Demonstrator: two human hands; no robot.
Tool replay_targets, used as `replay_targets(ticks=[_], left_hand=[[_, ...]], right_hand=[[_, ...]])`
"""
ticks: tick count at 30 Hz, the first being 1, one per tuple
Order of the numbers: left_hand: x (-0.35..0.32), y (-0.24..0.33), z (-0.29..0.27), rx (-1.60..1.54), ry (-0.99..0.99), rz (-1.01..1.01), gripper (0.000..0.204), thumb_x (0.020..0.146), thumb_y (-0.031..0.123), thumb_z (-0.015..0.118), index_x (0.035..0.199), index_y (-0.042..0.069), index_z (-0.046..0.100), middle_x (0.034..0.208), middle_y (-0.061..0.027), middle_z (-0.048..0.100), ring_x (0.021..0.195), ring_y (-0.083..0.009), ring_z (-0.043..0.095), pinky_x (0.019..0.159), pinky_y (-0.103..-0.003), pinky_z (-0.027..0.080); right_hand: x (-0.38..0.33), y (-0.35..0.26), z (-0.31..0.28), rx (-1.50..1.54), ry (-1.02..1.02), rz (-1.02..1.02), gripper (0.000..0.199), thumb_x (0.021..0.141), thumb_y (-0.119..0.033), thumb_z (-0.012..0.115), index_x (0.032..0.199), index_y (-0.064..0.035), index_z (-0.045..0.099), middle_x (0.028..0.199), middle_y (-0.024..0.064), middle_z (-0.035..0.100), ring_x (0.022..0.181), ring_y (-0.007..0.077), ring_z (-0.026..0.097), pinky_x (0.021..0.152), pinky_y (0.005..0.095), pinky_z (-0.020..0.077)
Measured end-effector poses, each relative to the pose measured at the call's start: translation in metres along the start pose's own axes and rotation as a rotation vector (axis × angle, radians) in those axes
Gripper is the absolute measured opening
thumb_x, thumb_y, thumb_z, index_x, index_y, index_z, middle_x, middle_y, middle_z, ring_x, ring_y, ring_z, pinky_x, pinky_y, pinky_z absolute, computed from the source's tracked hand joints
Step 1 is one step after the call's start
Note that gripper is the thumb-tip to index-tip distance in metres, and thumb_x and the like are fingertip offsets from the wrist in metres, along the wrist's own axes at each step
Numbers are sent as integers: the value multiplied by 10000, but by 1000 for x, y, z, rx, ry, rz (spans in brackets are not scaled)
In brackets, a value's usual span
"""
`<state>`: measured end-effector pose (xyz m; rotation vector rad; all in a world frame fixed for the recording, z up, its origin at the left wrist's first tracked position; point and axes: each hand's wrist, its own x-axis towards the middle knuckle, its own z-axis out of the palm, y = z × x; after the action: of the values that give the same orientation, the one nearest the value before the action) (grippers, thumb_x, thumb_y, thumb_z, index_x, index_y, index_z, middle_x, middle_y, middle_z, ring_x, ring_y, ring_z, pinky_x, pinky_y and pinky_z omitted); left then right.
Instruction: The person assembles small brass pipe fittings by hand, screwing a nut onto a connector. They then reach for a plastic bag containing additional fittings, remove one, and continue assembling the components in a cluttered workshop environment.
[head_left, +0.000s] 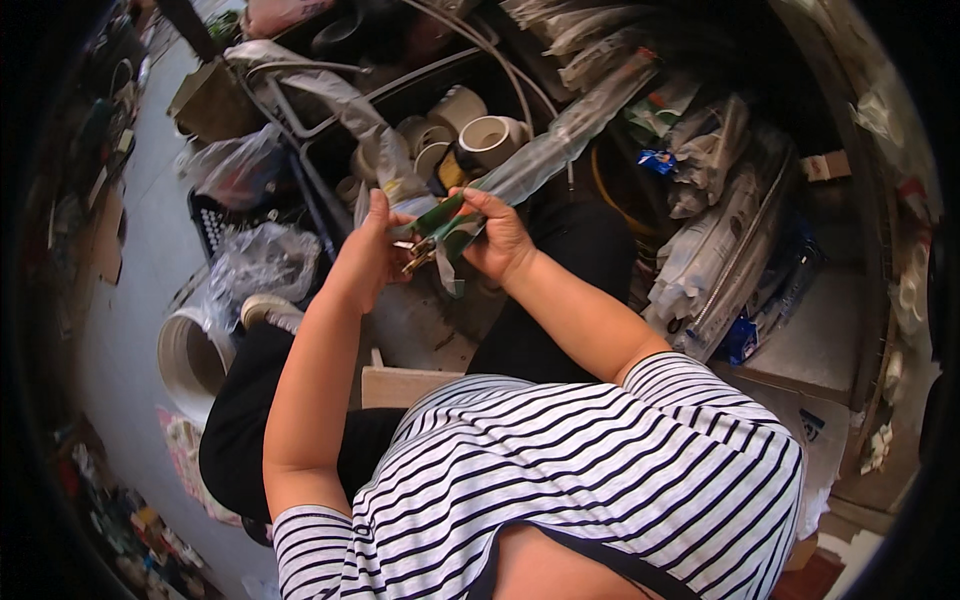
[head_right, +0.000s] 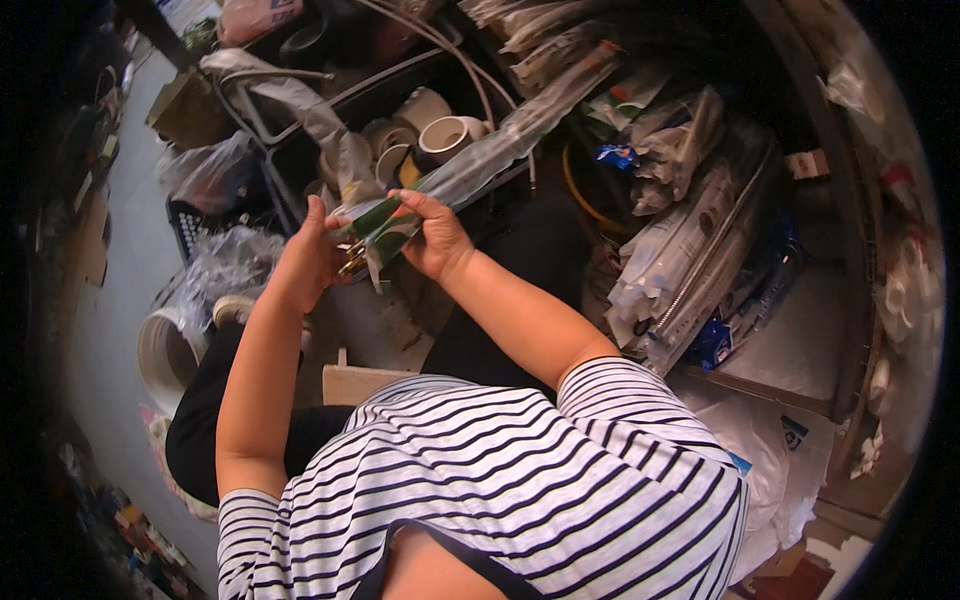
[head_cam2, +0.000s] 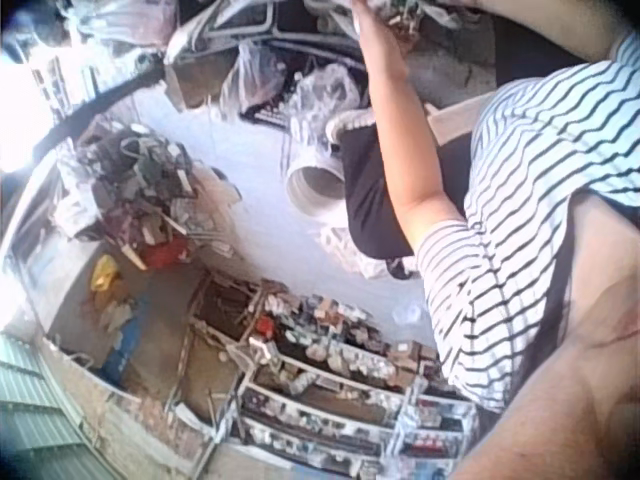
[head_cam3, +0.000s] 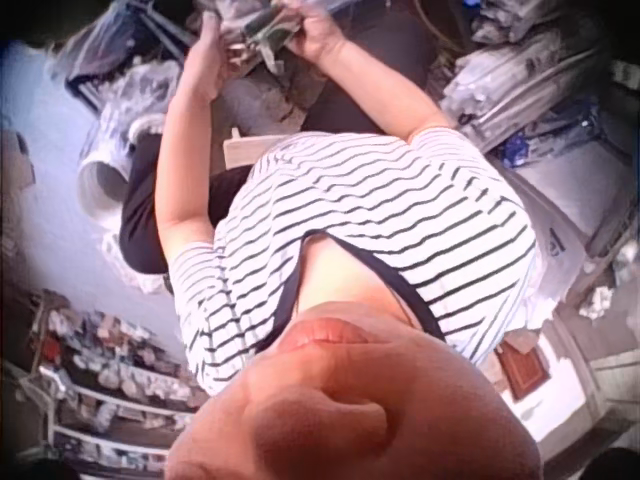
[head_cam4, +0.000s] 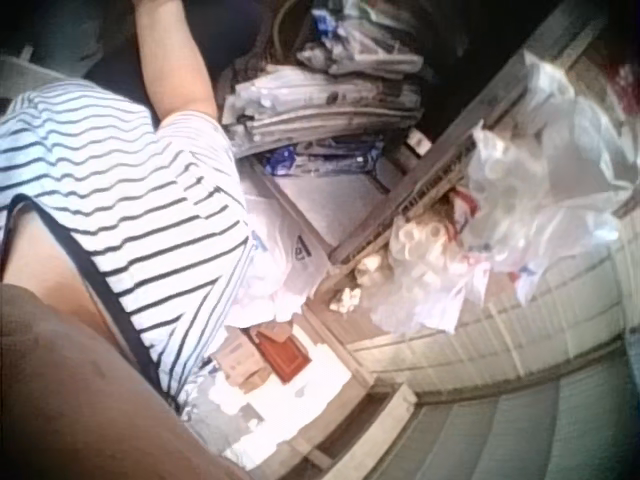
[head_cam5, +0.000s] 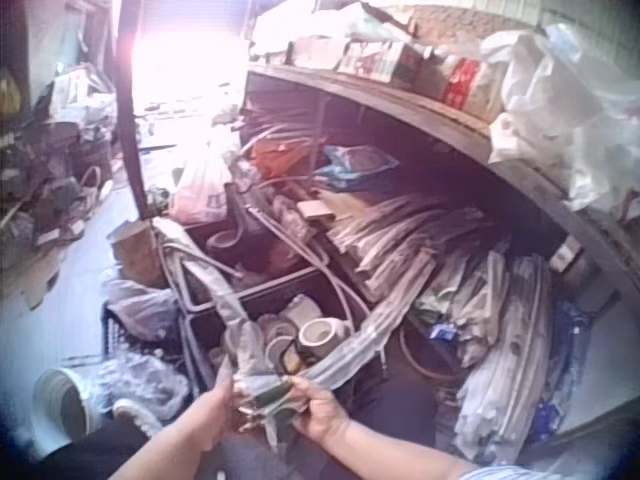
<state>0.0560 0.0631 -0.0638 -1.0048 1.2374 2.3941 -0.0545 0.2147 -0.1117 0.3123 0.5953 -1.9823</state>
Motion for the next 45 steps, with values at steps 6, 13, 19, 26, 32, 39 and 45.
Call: replay_targets(ticks=[6, 13, 19, 26, 32, 39, 45], left_hand=[[2, -15, -2, -224, 116, 112, 588, 847, 640, 302, 1063, 145, 536, 870, -19, 535, 794, -122, 499, 657, -278, 420], [36, -51, 21, -445, 236, 427, 510, 904, 504, 343, 1080, 50, 495, 1028, -87, 558, 940, -209, 541, 835, -308, 423], [28, -40, 40, -641, 5, 378, 540, 827, 595, 403, 976, 97, 547, 1008, -68, 588, 926, -234, 567, 809, -342, 457], [4, -1, 57, -664, -170, 517, 617, 791, 595, 486, 1078, 50, 473, 1065, -92, 515, 955, -216, 504, 890, -358, 396], [14, -4, 45, -771, -295, 362, 513, 828, 504, 494, 1109, 76, 468, 1081, -49, 503, 951, -190, 486, 850, -369, 393], [15, -2, 32, -781, -324, 371, 376, 876, 391, 455, 1061, 71, 523, 1022, -49, 575, 881, -191, 558, 728, -345, 465], [32, -10, 42, -712, -200, 141, 324, 879, 364, 461, 1007, 76, 534, 875, -22, 578, 739, -153, 545, 634, -291, 450]], right_hand=[[2, 14, 14, -152, 43, -143, 261, 788, -68, 597, 1032, -104, 511, 918, 54, 615, 803, 153, 591, 738, 276, 487], [-5, 27, 16, -120, -6, -237, 390, 823, -10, 533, 1158, -148, 390, 1033, 73, 579, 906, 177, 577, 797, 315, 478], [-20, 31, 38, -138, -229, -198, 109, 840, -60, 541, 939, -14, 533, 918, 88, 573, 886, 213, 573, 807, 328, 470], [-49, 3, 68, -405, -50, -676, 85, 788, -29, 557, 872, -19, 560, 795, 62, 610, 768, 139, 573, 733, 282, 450], [-48, -89, 82, -543, 69, -1054, 183, 695, 31, 502, 873, -9, 504, 721, 101, 595, 658, 191, 586, 652, 333, 480], [-37, -273, 29, -684, 421, -1198, 283, 651, 107, 470, 923, 31, 440, 658, 141, 534, 538, 249, 570, 494, 381, 499], [-37, -420, -85, -559, 1077, -1008, 497, 684, -102, 670, 1105, 35, 444, 1049, 191, 541, 897, 320, 576, 696, 472, 498]])
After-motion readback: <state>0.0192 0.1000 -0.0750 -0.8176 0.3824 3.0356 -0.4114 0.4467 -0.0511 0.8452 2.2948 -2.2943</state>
